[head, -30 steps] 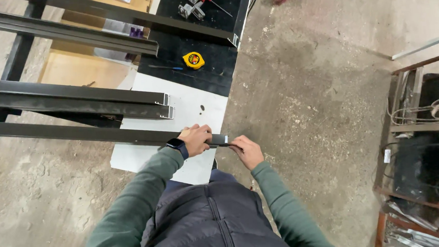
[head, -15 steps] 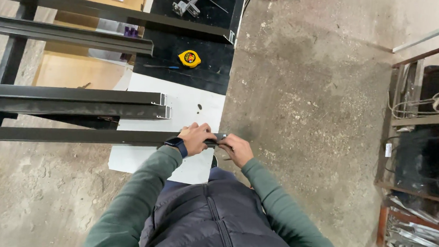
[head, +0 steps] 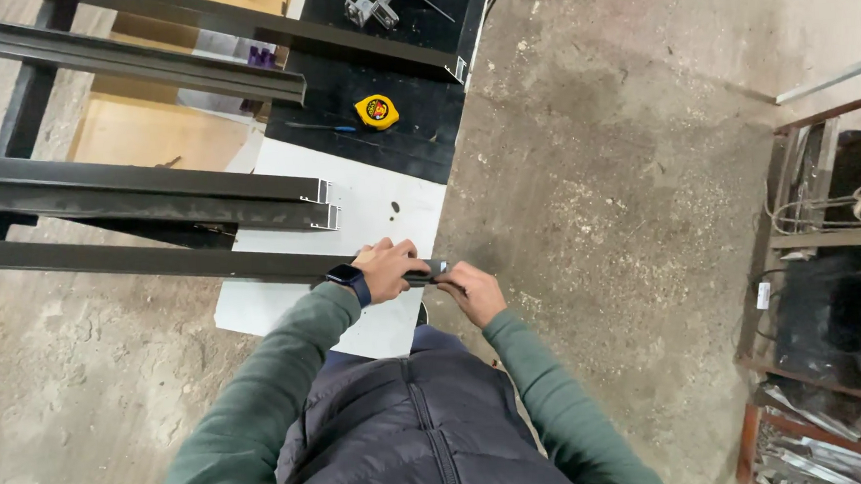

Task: The person aligns long dark metal profiles on a rack and presses a black rubber strip along the edge of one profile by hand. They then pick up a coiled black cable, uncoil a length of it, and lay it across the bars on the rack.

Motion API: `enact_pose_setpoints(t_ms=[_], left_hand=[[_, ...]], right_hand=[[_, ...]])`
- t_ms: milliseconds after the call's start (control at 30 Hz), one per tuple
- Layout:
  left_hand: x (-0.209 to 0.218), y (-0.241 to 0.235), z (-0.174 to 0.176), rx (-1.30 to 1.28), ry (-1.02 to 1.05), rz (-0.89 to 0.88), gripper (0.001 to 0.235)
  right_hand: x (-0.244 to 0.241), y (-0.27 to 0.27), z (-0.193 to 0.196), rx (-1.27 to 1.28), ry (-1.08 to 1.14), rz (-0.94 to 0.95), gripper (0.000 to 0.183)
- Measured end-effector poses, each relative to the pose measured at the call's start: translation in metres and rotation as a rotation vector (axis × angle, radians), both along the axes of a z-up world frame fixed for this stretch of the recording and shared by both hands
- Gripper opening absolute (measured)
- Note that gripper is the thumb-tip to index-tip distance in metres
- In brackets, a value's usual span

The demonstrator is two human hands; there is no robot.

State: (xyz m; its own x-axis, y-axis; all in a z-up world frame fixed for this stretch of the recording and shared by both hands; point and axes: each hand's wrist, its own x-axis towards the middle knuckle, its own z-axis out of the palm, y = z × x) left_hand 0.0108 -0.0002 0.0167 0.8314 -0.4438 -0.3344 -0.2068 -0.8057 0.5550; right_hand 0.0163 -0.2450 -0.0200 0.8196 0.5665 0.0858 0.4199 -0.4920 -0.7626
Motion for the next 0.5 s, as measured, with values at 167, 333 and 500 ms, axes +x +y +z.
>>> enact_pose_setpoints(t_ms=[167,333,500], left_hand=[[-0.004,0.0,-0.003,0.023,-0.001,-0.004,0.041],[0.007,0.005,0.0,0.002,-0.029,0.023,0.041],[-0.002,0.001,-0.003,-0.01,-0.022,0.012,0.043]], right_hand=[[0.008,-0.001,0.004,0.041,-0.009,0.085,0.016],[0.011,-0.023,-0.01,-0.069,-0.002,0.041,0.015],[0.015,-0.012,-0.002,0.026,0.015,0.007,0.015]])
